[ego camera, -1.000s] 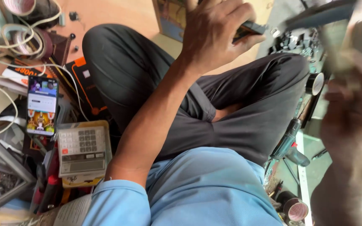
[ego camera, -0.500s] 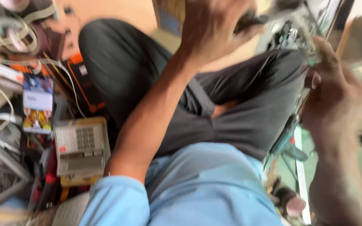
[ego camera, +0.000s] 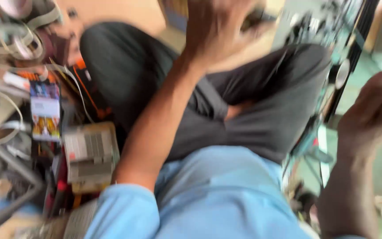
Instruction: The recorder is assembling and finishing picture frames, applying backing, and trimming materials.
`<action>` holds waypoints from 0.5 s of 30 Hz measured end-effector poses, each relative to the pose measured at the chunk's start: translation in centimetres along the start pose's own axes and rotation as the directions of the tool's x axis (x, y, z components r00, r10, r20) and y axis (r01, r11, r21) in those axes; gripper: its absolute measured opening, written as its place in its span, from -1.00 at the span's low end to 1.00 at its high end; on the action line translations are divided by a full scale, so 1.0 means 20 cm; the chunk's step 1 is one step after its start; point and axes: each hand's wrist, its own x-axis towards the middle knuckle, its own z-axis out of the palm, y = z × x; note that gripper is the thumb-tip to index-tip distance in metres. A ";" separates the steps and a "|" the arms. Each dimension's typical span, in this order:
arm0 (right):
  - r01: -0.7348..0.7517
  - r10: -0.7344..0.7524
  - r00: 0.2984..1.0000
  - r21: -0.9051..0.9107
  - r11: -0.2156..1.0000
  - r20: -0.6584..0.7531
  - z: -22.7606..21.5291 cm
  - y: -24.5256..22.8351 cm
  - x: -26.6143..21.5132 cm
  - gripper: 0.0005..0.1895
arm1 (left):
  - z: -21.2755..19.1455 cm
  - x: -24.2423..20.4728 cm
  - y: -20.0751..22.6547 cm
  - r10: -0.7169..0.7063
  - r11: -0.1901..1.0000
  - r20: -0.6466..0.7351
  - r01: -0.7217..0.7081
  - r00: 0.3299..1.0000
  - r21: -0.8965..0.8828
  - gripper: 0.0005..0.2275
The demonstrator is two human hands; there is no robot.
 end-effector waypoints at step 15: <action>-0.243 0.372 0.925 -0.623 0.743 0.083 0.15 0.55 -0.96 -0.70 | -0.10 0.09 0.03 0.060 0.994 0.064 -0.066 0.996 0.091 -0.73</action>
